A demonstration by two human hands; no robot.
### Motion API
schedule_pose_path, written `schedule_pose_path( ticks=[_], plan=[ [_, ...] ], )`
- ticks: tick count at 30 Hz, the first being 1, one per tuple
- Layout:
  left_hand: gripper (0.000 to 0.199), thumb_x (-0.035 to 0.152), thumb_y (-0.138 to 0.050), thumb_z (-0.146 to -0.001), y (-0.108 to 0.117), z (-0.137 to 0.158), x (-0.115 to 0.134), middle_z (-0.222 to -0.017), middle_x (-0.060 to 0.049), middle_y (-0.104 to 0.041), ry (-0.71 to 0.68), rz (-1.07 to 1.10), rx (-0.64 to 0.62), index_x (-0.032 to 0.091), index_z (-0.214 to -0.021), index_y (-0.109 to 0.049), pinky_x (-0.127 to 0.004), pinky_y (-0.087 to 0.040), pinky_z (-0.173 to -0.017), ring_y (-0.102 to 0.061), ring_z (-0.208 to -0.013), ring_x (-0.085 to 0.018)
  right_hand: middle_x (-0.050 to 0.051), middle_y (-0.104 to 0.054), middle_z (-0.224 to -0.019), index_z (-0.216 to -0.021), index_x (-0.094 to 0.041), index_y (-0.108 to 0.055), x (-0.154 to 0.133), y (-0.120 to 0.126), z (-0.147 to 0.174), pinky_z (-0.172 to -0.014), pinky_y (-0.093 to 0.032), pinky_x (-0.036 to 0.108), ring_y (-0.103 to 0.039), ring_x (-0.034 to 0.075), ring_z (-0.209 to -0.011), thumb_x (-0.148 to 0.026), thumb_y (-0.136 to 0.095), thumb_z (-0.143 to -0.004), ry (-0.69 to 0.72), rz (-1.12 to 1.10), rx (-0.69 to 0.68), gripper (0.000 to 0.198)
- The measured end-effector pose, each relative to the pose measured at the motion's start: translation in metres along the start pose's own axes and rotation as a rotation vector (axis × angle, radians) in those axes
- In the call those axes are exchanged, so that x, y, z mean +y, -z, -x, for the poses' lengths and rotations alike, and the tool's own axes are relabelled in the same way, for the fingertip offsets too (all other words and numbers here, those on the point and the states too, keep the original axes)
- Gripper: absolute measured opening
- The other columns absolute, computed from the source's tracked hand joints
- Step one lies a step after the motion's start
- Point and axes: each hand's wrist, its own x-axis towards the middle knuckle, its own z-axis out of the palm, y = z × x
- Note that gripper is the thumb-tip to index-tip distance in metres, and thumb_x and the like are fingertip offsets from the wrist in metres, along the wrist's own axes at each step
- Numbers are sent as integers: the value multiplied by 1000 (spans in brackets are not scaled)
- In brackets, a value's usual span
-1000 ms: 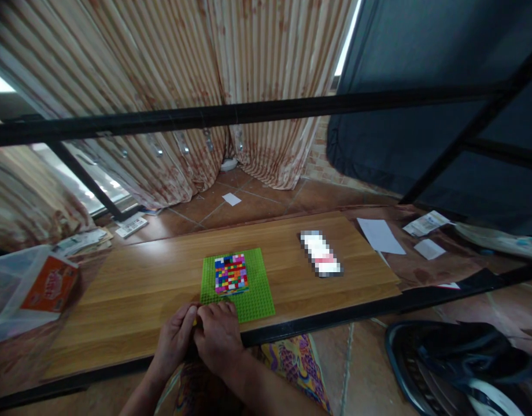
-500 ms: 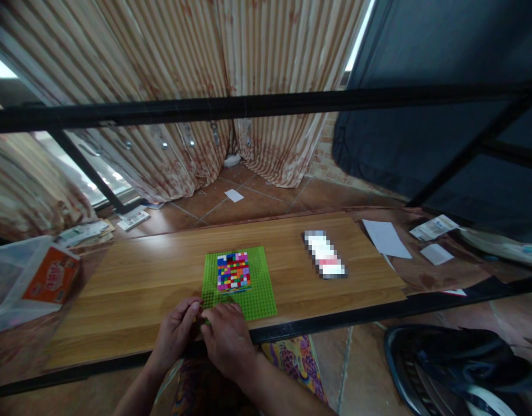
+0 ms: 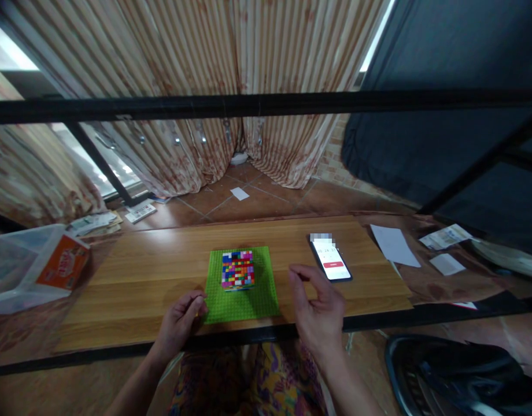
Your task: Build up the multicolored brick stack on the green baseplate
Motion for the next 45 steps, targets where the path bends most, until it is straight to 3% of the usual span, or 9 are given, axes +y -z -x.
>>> schedule_pose_path(
  ticks=[3,6,11,17,20,24,29,36,45],
  plan=[
    [27,45,-51,-83,3,-7,1,-57,5,-49,90,89,54,18,-83,-55,-20,-36,-44,-44,-47,-9,6,-67,-88,-93,-19,-67,30,-12,7,-72,-51,33,-63,20,-78,-37,-55,-86,-88,93,-231,23],
    [25,41,-49,-83,12,-17,3,-59,3,-53,24,-58,132,18,-86,-57,-23,-41,-48,-50,-50,-12,8,-66,-96,-104,-19,-64,48,-33,21,-71,-52,35,-62,20,-78,-37,-52,-86,-130,98,-385,29],
    [26,30,-41,-85,25,-37,8,-87,-6,-70,-155,-529,223,19,-94,-63,-32,-49,-72,-65,-79,-21,10,-64,-104,-112,-20,-61,53,-63,22,-79,-51,39,-62,22,-84,-37,-54,-85,-105,57,-419,33],
    [26,32,-40,-89,17,-55,9,-91,-8,-70,-155,-847,218,19,-96,-62,-29,-44,-65,-66,-77,-22,10,-64,-111,-114,-20,-59,56,-96,1,-89,-48,41,-62,23,-97,-37,-62,-76,-316,-212,-427,42],
    [24,32,-40,-90,15,-57,5,-91,-6,-69,-190,-851,218,20,-94,-61,-26,-43,-66,-65,-79,-19,8,-66,-109,-110,-20,-59,57,-112,-1,-88,-49,39,-63,21,-96,-32,-66,-69,-476,-441,-432,43],
    [21,31,-42,-89,17,-57,-1,-88,-5,-69,-220,-806,238,20,-88,-61,-26,-44,-70,-65,-81,-19,6,-68,-106,-108,-20,-60,57,-120,0,-90,-49,39,-64,21,-95,-29,-67,-66,-546,-557,-450,44],
    [22,33,-43,-88,17,-58,-4,-87,-5,-69,-212,-801,241,21,-88,-61,-27,-45,-73,-65,-82,-19,5,-68,-108,-110,-22,-60,57,-118,1,-96,-46,42,-63,21,-99,-28,-67,-68,-530,-544,-435,43],
    [21,31,-42,-88,16,-55,2,-86,-5,-68,-210,-770,236,21,-86,-60,-27,-45,-71,-64,-80,-19,5,-68,-109,-110,-24,-59,58,-112,-7,-91,-49,40,-63,21,-99,-31,-70,-67,-550,-562,-551,45],
    [22,32,-42,-89,19,-55,-1,-82,-4,-67,-204,-717,244,21,-86,-61,-27,-43,-69,-63,-75,-18,8,-69,-111,-99,-21,-68,51,-128,-45,-94,-45,37,-61,22,-106,-53,-62,-74,-495,-440,-489,41]
  ],
)
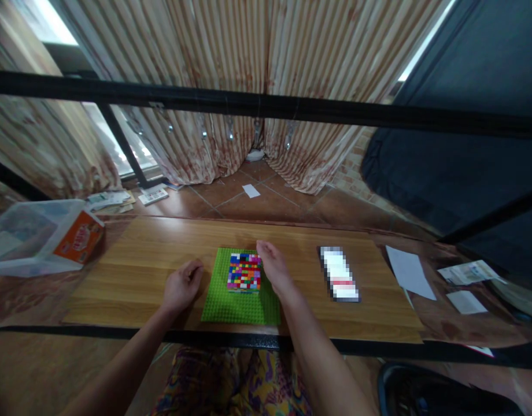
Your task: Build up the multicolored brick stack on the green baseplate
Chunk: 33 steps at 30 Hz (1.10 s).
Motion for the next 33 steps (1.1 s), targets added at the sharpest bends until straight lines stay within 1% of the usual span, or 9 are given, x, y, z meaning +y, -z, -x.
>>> schedule_pose_path(
  ticks=[4,7,15,19,21,23,26,29,33],
  plan=[
    [22,32,-42,-89,-1,0,-1,-83,-4,-67,-6,6,1,21,-85,-60,-27,-44,-70,-63,-77,-18,6,-74,-89,-90,-19,-71,12,-5,-1,-79,-53,37,-68,23,-85,-59,-54,-77,-37,29,-70,45],
    [22,33,-42,-88,-1,-1,0,-84,-4,-67,-2,7,-9,21,-85,-61,-27,-44,-71,-63,-79,-19,5,-74,-79,-89,-19,-72,20,-6,1,-70,-54,36,-68,23,-74,-61,-50,-80,-53,70,-78,48],
    [24,34,-42,-88,1,0,3,-85,-4,-69,56,0,-24,21,-85,-62,-27,-44,-71,-63,-78,-18,3,-70,-72,-77,-22,-69,22,-13,2,-65,-50,32,-64,22,-69,-56,-46,-81,-45,152,-18,42],
    [25,38,-45,-87,5,-8,20,-84,-4,-69,128,147,-59,21,-89,-64,-26,-44,-66,-64,-75,-18,2,-68,-69,-74,-21,-68,18,-11,1,-66,-50,32,-63,21,-68,-56,-48,-80,-30,132,-45,41],
    [28,41,-45,-87,4,-17,36,-84,-3,-69,106,292,-102,21,-93,-64,-26,-45,-66,-63,-74,-17,2,-69,-70,-76,-21,-69,16,-9,1,-66,-50,32,-63,21,-68,-57,-49,-79,-33,107,-61,41],
    [30,43,-49,-85,0,-27,52,-85,-4,-68,101,404,-98,19,-91,-66,-27,-45,-71,-62,-78,-18,3,-71,-78,-82,-21,-70,15,-8,1,-71,-51,33,-65,21,-75,-56,-50,-79,-31,73,-52,41],
    [28,40,-62,-75,-12,-37,69,-88,-6,-69,232,641,-121,16,-87,-70,-30,-45,-79,-61,-85,-21,5,-71,-95,-94,-21,-68,17,-11,4,-82,-50,34,-65,22,-89,-53,-49,-80,-27,17,-6,40],
    [27,39,-61,-74,-26,-38,75,-83,-6,-70,275,743,-158,15,-83,-71,-30,-47,-78,-63,-82,-20,5,-70,-100,-99,-22,-66,21,-18,7,-86,-49,36,-63,22,-95,-46,-52,-79,-17,-18,15,35],
    [27,37,-62,-72,-39,-35,74,-81,-4,-70,304,808,-141,16,-85,-71,-29,-48,-75,-63,-79,-19,2,-69,-100,-94,-23,-66,25,-24,9,-87,-46,34,-62,21,-94,-38,-53,-78,16,-8,14,26]
  ],
)
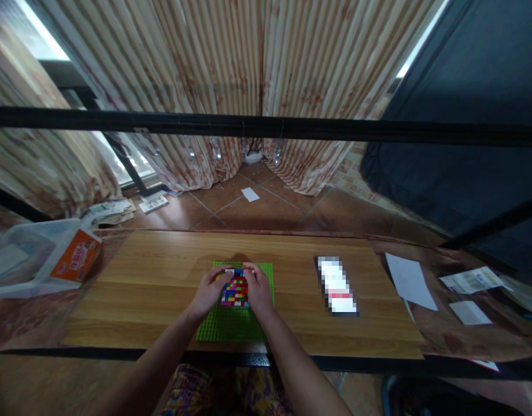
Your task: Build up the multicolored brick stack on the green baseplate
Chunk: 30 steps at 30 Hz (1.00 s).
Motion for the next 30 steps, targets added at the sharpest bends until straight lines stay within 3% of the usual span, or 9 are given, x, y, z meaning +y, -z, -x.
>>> schedule_pose_path(
  ticks=[13,23,30],
  plan=[
    [26,36,-65,-69,-9,5,-4,-77,-4,-68,75,153,38,15,-84,-70,-27,-48,-71,-62,-76,-18,0,-65,-86,-88,-23,-62,1,-2,4,-79,-43,29,-58,18,-86,-37,-47,-84,40,84,0,21],
    [26,34,-70,-62,-6,1,4,-70,-2,-69,105,291,-11,14,-79,-72,-29,-48,-69,-61,-67,-17,0,-66,-84,-84,-23,-65,-3,-1,2,-78,-44,29,-59,19,-83,-40,-54,-78,21,22,6,21],
    [35,45,-67,-68,0,1,12,-78,-7,-73,127,355,-113,12,-79,-74,-30,-48,-70,-63,-70,-19,5,-72,-87,-86,-20,-70,-7,2,-5,-72,-52,32,-66,21,-79,-57,-44,-81,-128,-117,-9,46]
  ],
)
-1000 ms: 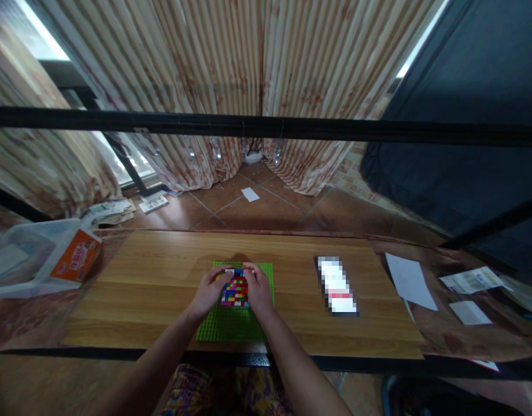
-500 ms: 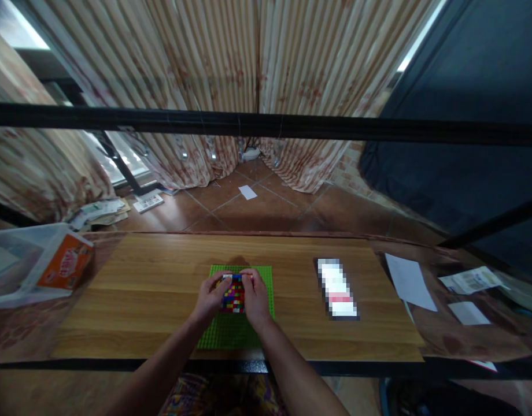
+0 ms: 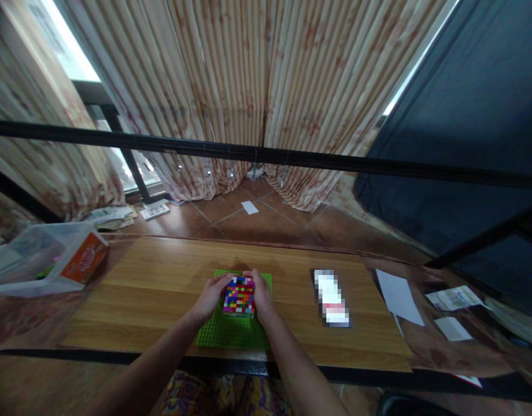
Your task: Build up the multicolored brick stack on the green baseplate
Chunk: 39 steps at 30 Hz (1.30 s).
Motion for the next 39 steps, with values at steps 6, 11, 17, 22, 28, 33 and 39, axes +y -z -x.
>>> schedule_pose_path(
  ticks=[6,11,17,22,28,33,39],
  plan=[
    [37,48,-65,-69,0,-5,-2,-76,-6,-73,-9,9,18,13,-76,-74,-29,-47,-70,-63,-69,-18,4,-73,-91,-84,-21,-72,-1,1,2,-76,-52,32,-66,22,-85,-59,-51,-77,-10,-29,10,44],
    [32,45,-68,-66,-2,-5,-8,-73,-2,-71,-10,9,45,14,-76,-73,-26,-47,-68,-61,-66,-16,2,-72,-92,-82,-23,-72,-3,1,4,-81,-49,31,-64,21,-88,-53,-53,-77,66,25,6,36],
    [29,42,-67,-68,-5,-4,-10,-71,-2,-69,-45,-41,103,14,-74,-73,-25,-46,-65,-60,-68,-16,2,-70,-85,-79,-22,-70,8,0,-4,-80,-47,31,-62,20,-83,-47,-46,-82,136,125,10,35],
    [28,41,-66,-68,-4,-4,-7,-71,-2,-69,-53,-105,103,15,-76,-74,-24,-46,-63,-59,-67,-16,2,-69,-86,-80,-24,-69,10,-3,-4,-85,-44,32,-61,19,-87,-44,-40,-85,189,166,31,36],
    [25,38,-67,-66,-6,-4,-1,-70,-1,-69,-61,-148,91,15,-73,-74,-24,-45,-62,-58,-64,-14,2,-68,-84,-80,-23,-68,4,-6,0,-84,-44,31,-60,18,-86,-38,-37,-87,239,165,58,35],
    [25,39,-68,-64,-7,-3,4,-72,-1,-71,-76,-187,102,16,-73,-74,-25,-47,-65,-60,-65,-14,2,-68,-84,-79,-22,-68,6,-9,-2,-85,-44,31,-60,18,-85,-40,-38,-88,250,113,55,36],
    [32,44,-72,-62,-3,0,10,-81,-4,-73,-94,-278,121,16,-77,-74,-27,-48,-73,-64,-76,-18,5,-70,-97,-99,-22,-69,10,2,-4,-85,-49,34,-64,19,-92,-53,-36,-88,178,-25,72,46]
  ],
)
